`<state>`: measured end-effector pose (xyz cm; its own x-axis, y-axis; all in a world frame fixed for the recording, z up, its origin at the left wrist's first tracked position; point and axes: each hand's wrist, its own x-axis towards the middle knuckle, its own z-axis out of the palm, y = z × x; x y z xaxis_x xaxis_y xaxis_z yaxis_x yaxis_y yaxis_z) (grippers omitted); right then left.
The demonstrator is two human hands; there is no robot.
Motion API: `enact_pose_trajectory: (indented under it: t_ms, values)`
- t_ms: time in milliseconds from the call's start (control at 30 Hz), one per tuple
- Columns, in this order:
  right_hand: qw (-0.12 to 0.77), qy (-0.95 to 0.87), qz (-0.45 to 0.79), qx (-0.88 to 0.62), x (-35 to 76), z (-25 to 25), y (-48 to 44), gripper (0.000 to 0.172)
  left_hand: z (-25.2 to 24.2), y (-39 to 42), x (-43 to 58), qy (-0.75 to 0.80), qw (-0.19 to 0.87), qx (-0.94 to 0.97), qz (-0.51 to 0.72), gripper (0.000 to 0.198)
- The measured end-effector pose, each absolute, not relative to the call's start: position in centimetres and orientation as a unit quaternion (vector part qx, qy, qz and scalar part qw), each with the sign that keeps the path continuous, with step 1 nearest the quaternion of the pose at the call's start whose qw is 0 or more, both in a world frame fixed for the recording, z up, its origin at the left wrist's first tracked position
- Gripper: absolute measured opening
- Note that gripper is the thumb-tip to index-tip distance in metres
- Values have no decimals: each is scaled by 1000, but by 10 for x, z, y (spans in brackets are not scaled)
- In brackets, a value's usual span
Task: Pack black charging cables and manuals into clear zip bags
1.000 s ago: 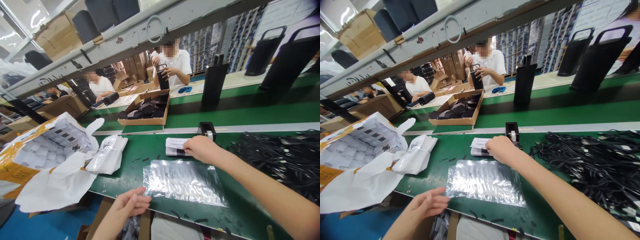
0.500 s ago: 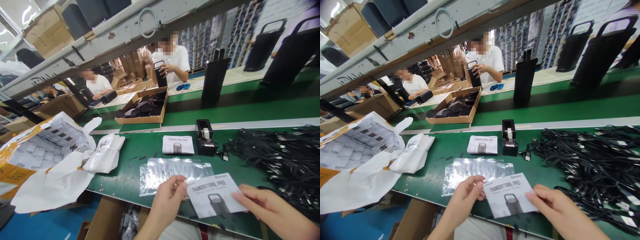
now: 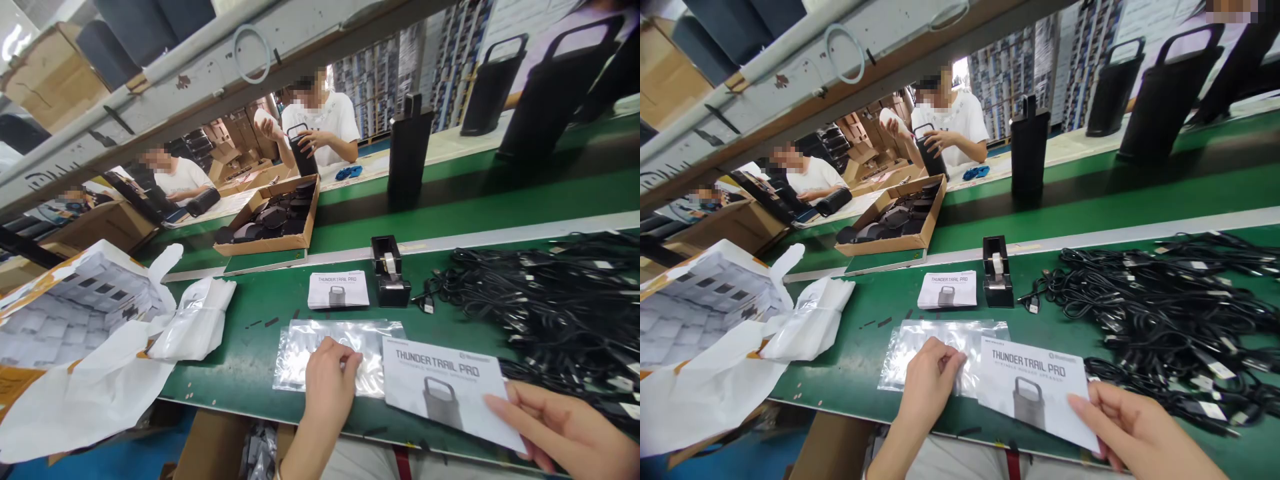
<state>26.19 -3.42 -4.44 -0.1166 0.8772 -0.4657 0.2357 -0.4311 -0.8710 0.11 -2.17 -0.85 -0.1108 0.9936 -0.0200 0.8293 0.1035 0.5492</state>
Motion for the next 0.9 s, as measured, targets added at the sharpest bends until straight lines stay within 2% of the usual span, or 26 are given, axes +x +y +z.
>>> enact_pose_trajectory:
  t_ms: [167, 300, 500, 700, 900]
  values:
    - [305, -463, 533, -639, 237, -36, -34, 39, -9, -29, 10, 697, 193, 653, 224, 25]
    - [313, -501, 460, -663, 226, -36, -38, 38, -17, -33, 16, 689, 178, 649, 270, 22]
    - [302, -481, 509, -646, 221, -36, -46, 33, -26, -37, 20, 682, 155, 653, 290, 17]
    - [344, -457, 467, -674, 211, -28, -54, 28, -20, -39, 20, 680, 197, 635, 311, 19]
    - [292, -518, 453, -664, 226, -34, -50, 29, -15, -33, 22, 703, 219, 630, 247, 15]
